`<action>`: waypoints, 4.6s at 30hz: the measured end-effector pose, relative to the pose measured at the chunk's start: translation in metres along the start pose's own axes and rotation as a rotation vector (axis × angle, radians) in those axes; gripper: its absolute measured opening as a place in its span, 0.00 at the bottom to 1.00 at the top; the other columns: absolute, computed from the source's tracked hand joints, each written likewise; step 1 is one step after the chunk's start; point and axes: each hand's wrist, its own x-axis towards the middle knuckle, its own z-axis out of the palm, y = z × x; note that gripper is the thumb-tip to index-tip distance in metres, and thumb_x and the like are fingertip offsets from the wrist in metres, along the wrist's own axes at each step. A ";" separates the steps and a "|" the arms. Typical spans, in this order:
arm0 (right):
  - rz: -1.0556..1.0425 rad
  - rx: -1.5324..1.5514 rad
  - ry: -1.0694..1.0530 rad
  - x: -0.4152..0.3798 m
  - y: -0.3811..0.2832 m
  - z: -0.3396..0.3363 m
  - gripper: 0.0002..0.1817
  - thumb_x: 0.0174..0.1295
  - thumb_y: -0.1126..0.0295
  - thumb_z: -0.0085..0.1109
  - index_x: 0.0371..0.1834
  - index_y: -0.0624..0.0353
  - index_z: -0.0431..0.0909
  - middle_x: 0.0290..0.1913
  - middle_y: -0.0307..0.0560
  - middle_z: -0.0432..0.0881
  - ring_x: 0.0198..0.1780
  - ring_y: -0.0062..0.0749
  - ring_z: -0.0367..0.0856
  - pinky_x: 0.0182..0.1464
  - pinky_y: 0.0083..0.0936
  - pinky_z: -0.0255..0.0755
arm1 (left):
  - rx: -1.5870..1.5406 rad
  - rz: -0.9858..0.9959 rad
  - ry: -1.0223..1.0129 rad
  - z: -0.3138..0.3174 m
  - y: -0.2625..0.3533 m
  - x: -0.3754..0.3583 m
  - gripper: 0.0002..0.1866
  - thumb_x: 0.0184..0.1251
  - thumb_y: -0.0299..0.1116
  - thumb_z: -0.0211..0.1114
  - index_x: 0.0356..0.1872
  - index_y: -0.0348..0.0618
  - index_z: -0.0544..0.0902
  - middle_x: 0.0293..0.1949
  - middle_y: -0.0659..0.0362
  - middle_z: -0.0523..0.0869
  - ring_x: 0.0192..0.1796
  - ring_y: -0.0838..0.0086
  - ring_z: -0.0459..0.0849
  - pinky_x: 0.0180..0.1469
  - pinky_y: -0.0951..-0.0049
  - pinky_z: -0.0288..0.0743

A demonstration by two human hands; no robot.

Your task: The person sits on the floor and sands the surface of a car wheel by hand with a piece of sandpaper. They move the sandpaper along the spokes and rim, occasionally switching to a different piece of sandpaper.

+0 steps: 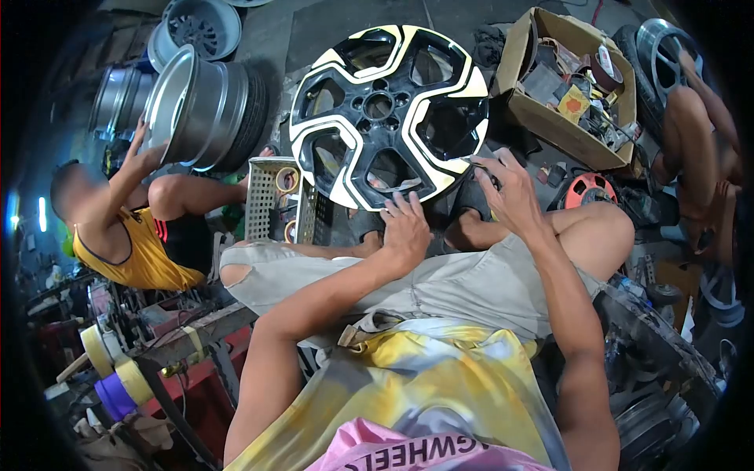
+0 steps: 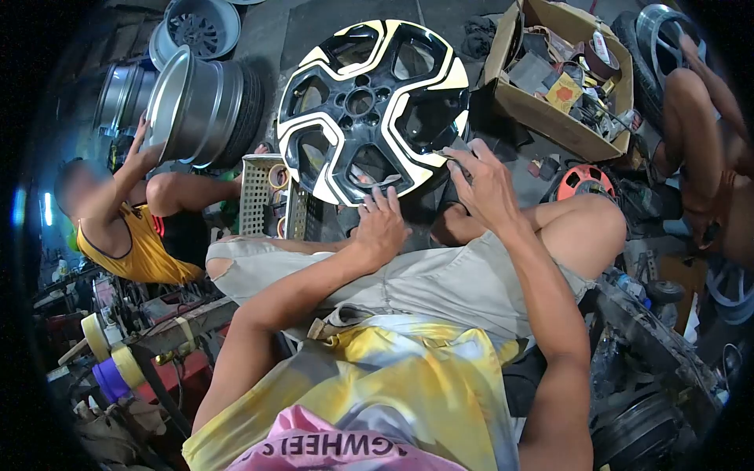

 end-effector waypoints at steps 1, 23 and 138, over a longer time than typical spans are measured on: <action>-0.026 0.016 0.037 0.001 -0.002 0.001 0.12 0.69 0.72 0.64 0.53 0.60 0.86 0.41 0.56 0.78 0.43 0.56 0.82 0.44 0.43 0.76 | 0.023 -0.034 -0.050 0.001 -0.005 0.002 0.50 0.68 0.59 0.68 0.79 0.27 0.63 0.75 0.29 0.68 0.73 0.32 0.72 0.72 0.40 0.69; 0.026 0.459 0.052 0.074 -0.162 -0.069 0.20 0.74 0.61 0.66 0.61 0.64 0.81 0.32 0.36 0.84 0.27 0.11 0.75 0.28 0.15 0.69 | -0.630 0.528 1.143 -0.204 -0.075 -0.045 0.21 0.60 0.31 0.77 0.53 0.40 0.82 0.42 0.54 0.82 0.40 0.57 0.86 0.42 0.60 0.81; 0.221 0.489 -0.392 0.115 -0.110 -0.014 0.10 0.68 0.65 0.74 0.40 0.61 0.87 0.33 0.29 0.82 0.36 0.09 0.74 0.39 0.14 0.68 | -1.715 0.215 0.152 -0.145 -0.149 0.015 0.11 0.72 0.35 0.75 0.39 0.35 0.89 0.31 0.63 0.87 0.31 0.84 0.82 0.35 0.81 0.78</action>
